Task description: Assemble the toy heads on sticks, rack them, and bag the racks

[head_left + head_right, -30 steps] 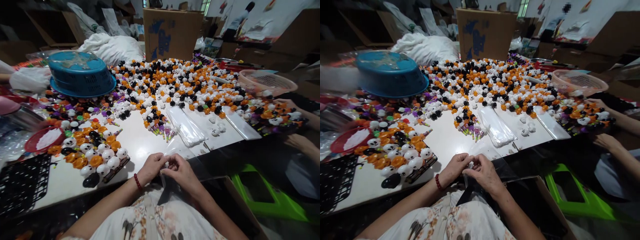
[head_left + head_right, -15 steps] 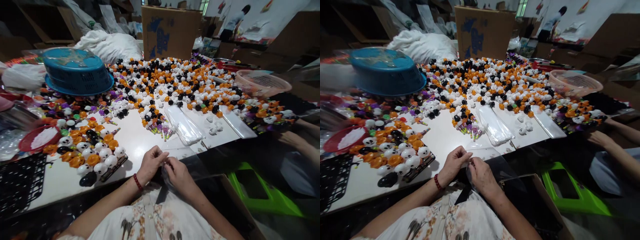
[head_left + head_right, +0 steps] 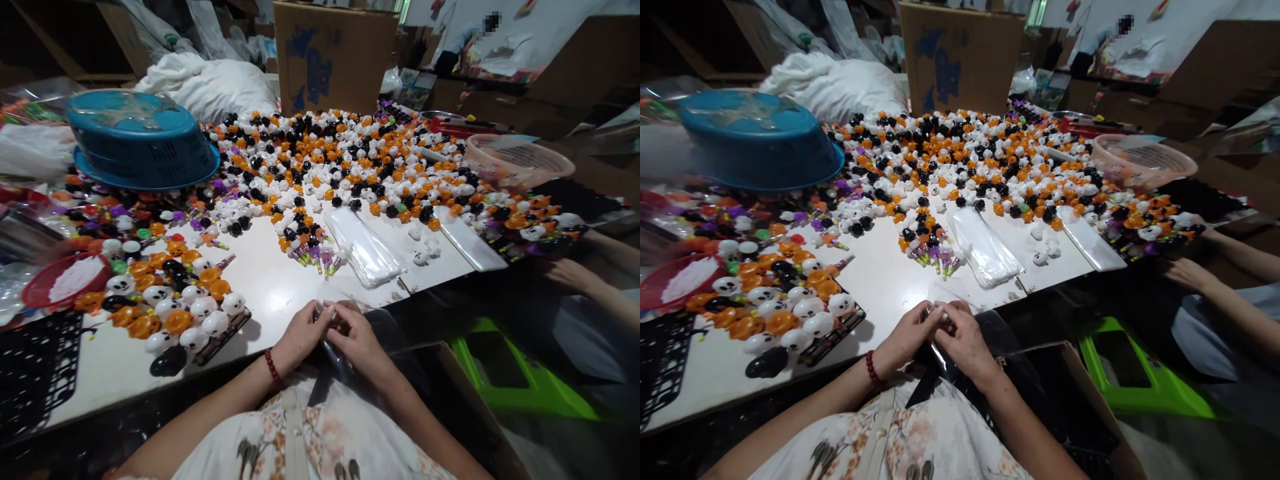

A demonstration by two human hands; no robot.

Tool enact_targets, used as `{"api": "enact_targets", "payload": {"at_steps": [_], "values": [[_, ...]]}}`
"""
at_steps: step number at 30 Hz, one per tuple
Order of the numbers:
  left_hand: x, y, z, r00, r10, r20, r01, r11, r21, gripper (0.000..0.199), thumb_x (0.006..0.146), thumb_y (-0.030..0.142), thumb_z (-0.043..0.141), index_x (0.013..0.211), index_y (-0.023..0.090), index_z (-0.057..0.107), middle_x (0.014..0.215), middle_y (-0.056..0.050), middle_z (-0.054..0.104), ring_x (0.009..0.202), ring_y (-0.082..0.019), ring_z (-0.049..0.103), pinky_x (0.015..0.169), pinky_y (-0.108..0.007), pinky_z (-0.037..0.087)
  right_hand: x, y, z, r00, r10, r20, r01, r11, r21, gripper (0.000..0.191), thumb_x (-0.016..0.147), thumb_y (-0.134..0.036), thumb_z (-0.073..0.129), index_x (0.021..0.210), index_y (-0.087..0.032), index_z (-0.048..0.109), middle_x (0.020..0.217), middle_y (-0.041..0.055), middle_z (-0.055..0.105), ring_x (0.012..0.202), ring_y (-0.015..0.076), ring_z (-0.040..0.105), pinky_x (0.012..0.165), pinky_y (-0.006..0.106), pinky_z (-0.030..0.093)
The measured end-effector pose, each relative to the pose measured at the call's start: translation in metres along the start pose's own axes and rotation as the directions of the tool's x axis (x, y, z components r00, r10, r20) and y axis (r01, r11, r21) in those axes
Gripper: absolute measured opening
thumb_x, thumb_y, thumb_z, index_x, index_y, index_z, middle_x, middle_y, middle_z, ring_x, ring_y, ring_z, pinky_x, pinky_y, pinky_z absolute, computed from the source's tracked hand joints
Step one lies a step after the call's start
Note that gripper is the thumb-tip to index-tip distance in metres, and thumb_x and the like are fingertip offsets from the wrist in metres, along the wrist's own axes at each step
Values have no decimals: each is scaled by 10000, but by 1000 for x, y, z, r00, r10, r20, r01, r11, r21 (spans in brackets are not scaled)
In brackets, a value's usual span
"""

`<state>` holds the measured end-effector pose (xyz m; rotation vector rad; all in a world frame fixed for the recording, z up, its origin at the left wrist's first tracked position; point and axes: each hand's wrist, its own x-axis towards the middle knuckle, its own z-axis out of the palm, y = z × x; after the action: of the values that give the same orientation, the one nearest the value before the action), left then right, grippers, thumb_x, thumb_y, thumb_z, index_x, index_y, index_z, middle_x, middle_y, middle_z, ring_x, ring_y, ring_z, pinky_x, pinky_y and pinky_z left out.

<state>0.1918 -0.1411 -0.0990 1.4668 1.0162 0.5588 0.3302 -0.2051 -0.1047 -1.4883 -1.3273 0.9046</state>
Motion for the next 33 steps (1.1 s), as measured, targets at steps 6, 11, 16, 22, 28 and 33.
{"api": "enact_targets", "payload": {"at_steps": [6,11,16,22,28,33], "values": [[12,-15,-13,973,-116,-199,138,985,103,146,833,322,510,759,206,559,665,21,596,623,-144,546,589,-243,408,15,15,-9,995,62,-73,-64,998,-29,600,788,-391,703,1352,-226,577,1271,114,545,980,209,620,833,357,563],[22,-22,-26,950,-148,-274,200,964,173,168,832,306,496,717,208,570,552,30,534,510,-141,503,530,-250,363,52,38,-28,987,4,-161,-30,987,-160,488,812,-397,618,1227,-142,631,1112,130,574,803,189,606,799,394,560],[24,-24,-30,952,-157,-261,207,962,176,311,883,408,451,677,205,563,550,12,543,492,-139,500,494,-252,354,63,42,-24,993,-20,-115,-5,978,-211,372,819,-376,600,1115,-165,678,1015,102,626,810,198,604,792,375,543],[21,-27,-26,948,-184,-260,216,971,101,321,778,468,624,647,222,465,478,69,464,413,-110,442,423,-224,311,54,23,-10,996,0,-86,-9,994,-110,296,865,-431,593,993,-188,703,971,70,655,830,178,607,789,318,510],[18,-21,-18,966,-156,-206,134,984,-119,410,676,449,747,637,217,411,454,108,400,387,-70,375,404,-194,261,46,3,9,986,164,33,-166,984,58,328,793,-501,693,838,-178,656,700,-25,600,642,122,518,594,237,419],[7,-1,-20,981,-188,36,189,919,-347,437,694,480,759,673,218,411,483,93,464,378,-80,425,399,-200,290,48,4,7,968,248,33,-244,911,332,345,759,-487,725,705,-184,569,584,-56,508,526,86,405,489,205,324]]}}
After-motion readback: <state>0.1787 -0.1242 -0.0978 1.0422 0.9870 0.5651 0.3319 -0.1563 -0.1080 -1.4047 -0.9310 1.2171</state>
